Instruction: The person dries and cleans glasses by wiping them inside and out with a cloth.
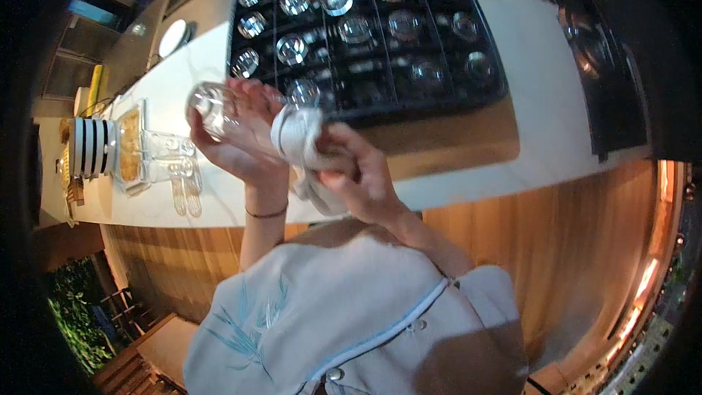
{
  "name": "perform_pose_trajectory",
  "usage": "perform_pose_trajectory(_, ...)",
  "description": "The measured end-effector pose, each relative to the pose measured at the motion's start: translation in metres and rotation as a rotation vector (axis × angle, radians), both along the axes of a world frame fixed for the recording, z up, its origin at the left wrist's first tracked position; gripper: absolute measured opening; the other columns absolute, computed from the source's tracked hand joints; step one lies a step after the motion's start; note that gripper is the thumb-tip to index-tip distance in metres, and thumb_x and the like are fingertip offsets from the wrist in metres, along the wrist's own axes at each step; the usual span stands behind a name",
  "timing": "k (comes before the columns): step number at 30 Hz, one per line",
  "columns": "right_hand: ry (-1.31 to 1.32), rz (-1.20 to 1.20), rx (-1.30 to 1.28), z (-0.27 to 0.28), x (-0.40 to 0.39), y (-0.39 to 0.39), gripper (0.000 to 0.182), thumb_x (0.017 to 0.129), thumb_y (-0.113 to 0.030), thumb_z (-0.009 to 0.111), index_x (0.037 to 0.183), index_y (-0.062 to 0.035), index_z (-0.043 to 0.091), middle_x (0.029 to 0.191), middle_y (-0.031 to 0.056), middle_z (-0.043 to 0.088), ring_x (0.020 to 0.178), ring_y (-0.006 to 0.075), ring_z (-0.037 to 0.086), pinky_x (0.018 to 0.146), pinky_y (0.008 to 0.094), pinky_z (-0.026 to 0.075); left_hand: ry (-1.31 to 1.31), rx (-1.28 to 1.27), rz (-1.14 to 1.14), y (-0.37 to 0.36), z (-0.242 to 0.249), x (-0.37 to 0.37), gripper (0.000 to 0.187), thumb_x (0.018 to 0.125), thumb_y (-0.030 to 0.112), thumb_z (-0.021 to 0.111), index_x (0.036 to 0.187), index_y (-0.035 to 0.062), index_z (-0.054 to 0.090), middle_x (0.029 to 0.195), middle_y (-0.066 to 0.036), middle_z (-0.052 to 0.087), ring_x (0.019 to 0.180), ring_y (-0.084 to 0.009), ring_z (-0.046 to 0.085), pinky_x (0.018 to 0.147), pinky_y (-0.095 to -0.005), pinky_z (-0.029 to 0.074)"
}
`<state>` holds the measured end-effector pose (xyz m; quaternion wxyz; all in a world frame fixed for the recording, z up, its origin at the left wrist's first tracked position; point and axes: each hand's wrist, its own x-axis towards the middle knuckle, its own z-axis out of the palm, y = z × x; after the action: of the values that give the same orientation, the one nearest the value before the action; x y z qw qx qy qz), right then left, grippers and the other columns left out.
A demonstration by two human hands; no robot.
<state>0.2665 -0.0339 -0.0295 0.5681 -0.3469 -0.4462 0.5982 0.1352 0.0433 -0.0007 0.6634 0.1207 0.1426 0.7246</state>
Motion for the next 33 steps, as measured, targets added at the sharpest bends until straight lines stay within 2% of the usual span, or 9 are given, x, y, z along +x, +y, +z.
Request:
perform_pose_trajectory(5,0.066,0.159,0.035,-0.002,0.010,0.009,0.063,0.074,-0.037,0.047,0.123,0.0028,0.046,0.120,0.0109,0.042,0.107,0.0203,0.043,0.092,0.0323,0.035,-0.109,0.135,-0.049,-0.001,-0.006,-0.011,0.051,0.081,0.049,0.044,0.105,0.0052,0.051,0.090,-0.007,0.055,0.079,-0.0209,0.052,0.075,-0.0385,0.045)
perform_pose_trajectory(6,-0.172,0.185,0.144,-0.003,0.019,0.014,0.056,0.075,-0.027,0.049,0.123,0.0039,0.046,0.120,0.0111,0.044,0.108,0.0207,0.043,0.091,0.0312,0.036,-0.150,0.029,-0.004,-0.002,0.002,-0.011,0.051,0.081,0.049,0.045,0.106,0.0050,0.050,0.089,-0.006,0.051,0.078,-0.0202,0.049,0.077,-0.0389,0.045)
perform_pose_trajectory(11,-0.067,-0.104,0.249,-0.007,0.019,0.011,0.031,0.067,0.002,0.066,0.098,0.0030,0.058,0.085,0.0091,0.058,0.092,0.0165,0.051,0.079,0.0260,0.042,-0.069,0.189,-0.022,-0.004,0.012,-0.007,0.055,0.078,0.052,0.045,0.110,0.0073,0.043,0.085,-0.008,0.051,0.078,-0.0220,0.051,0.076,-0.0400,0.044)
perform_pose_trajectory(15,-0.016,-0.410,0.167,-0.001,0.009,0.038,0.041,0.080,-0.022,0.057,0.112,-0.0063,0.038,0.102,0.0091,0.049,0.084,0.0143,0.051,0.071,0.0235,0.040,0.020,0.309,-0.179,-0.028,0.018,0.006,0.057,0.069,0.050,0.052,0.103,0.0051,0.041,0.081,-0.011,0.050,0.075,-0.0254,0.053,0.071,-0.0404,0.044)
perform_pose_trajectory(17,0.139,-0.272,0.085,-0.009,0.009,0.047,0.045,0.078,-0.021,0.061,0.113,-0.0057,0.037,0.105,0.0120,0.051,0.091,0.0171,0.052,0.078,0.0262,0.040,0.027,0.349,-0.236,-0.040,0.011,0.013,0.059,0.068,0.046,0.059,0.104,0.0033,0.038,0.082,-0.014,0.050,0.076,-0.0270,0.053,0.069,-0.0380,0.044)
perform_pose_trajectory(18,0.123,-0.202,0.097,-0.013,0.005,0.047,0.047,0.077,-0.022,0.063,0.113,-0.0051,0.037,0.106,0.0140,0.051,0.095,0.0190,0.052,0.080,0.0275,0.041,-0.114,0.540,-0.312,-0.038,-0.012,0.016,0.065,0.069,0.036,0.064,0.114,-0.0001,0.035,0.096,-0.015,0.049,0.089,-0.0277,0.052,0.076,-0.0355,0.045)
perform_pose_trajectory(21,-0.063,-0.012,-0.059,0.000,0.004,0.035,0.052,0.074,-0.025,0.069,0.110,-0.0026,0.038,0.107,0.0154,0.051,0.098,0.0189,0.051,0.082,0.0279,0.042,0.004,0.547,-0.333,-0.039,0.003,0.005,0.064,0.068,0.039,0.064,0.111,0.0006,0.036,0.092,-0.016,0.050,0.086,-0.0278,0.052,0.074,-0.0373,0.045)
perform_pose_trajectory(27,0.528,0.555,-0.646,-0.027,0.009,0.031,0.054,0.069,-0.021,0.072,0.110,-0.0026,0.042,0.098,0.0085,0.054,0.088,0.0139,0.054,0.078,0.0267,0.044,0.242,0.570,-0.379,-0.052,0.031,-0.012,0.063,0.069,0.044,0.060,0.111,0.0027,0.037,0.088,-0.015,0.050,0.082,-0.0281,0.053,0.077,-0.0420,0.043)
perform_pose_trajectory(33,0.760,0.824,-0.690,-0.034,-0.002,0.024,0.045,0.068,-0.018,0.071,0.104,-0.0025,0.050,0.088,0.0045,0.056,0.082,0.0134,0.055,0.074,0.0278,0.046,0.209,0.609,-0.321,-0.054,0.040,-0.022,0.061,0.070,0.041,0.059,0.112,0.0032,0.036,0.090,-0.015,0.050,0.085,-0.0267,0.052,0.077,-0.0403,0.043)
